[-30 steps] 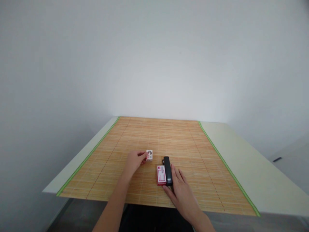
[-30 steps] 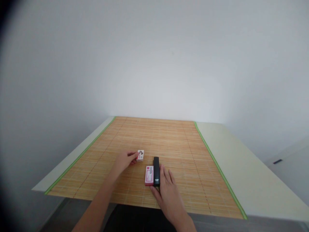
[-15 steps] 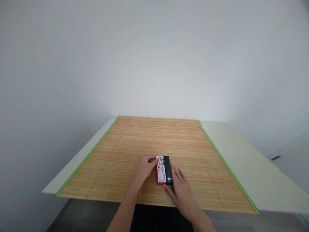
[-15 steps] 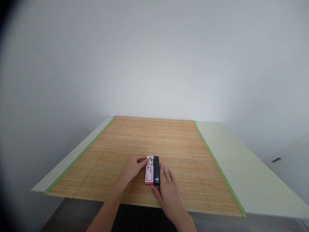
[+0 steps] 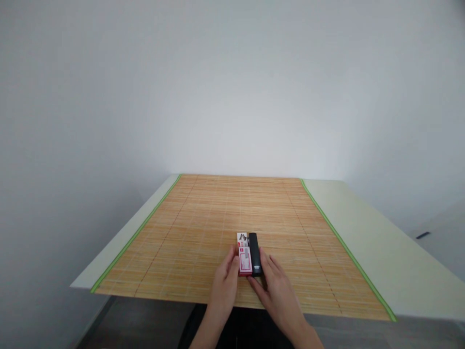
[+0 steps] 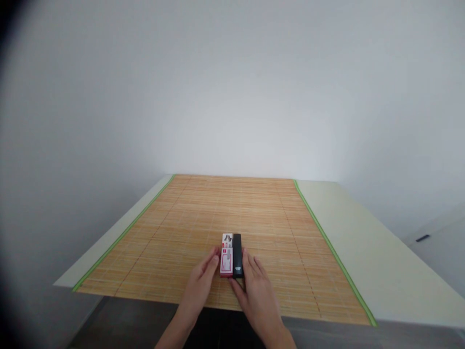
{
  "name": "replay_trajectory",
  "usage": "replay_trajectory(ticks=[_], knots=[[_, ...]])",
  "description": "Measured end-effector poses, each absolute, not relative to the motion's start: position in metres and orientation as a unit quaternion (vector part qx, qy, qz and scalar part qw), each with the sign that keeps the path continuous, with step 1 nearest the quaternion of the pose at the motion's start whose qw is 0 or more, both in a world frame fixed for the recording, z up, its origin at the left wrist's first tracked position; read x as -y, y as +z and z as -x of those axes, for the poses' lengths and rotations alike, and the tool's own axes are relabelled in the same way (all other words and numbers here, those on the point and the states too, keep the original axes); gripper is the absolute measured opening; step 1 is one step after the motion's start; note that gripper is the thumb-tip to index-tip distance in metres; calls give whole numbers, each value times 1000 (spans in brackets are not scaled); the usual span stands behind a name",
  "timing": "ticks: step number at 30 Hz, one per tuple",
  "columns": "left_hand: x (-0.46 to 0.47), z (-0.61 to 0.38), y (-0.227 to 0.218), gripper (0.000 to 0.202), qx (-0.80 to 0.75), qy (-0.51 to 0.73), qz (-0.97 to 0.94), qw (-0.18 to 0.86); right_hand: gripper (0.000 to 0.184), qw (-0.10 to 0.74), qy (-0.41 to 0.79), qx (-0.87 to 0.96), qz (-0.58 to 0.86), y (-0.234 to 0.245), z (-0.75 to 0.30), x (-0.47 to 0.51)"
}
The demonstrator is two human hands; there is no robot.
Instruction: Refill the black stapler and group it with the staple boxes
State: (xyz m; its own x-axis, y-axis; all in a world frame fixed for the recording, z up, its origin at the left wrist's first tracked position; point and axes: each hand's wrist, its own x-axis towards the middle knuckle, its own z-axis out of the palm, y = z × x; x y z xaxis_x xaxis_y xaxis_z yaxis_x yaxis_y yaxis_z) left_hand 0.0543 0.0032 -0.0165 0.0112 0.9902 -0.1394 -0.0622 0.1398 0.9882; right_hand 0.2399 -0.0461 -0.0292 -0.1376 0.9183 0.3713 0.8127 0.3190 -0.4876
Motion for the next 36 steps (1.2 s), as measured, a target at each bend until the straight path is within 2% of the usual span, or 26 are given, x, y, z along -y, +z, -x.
replay_trajectory(ticks=[11,17,23,30,36], knots=[[13,-82,4,50,-497,471,-509,522,71,329,100,736,583,-38,-244,42],[10,-115,5,47,-454,462,-540,537,68,302,109,740,591,-35,-286,44],[3,-174,1,49,-417,430,-575,557,63,295,121,705,634,-33,-352,56],[4,-225,6,55,-413,352,-672,504,57,312,153,670,656,-23,-410,71],[2,-235,0,58,-405,345,-692,487,56,329,171,651,663,-18,-422,74]])
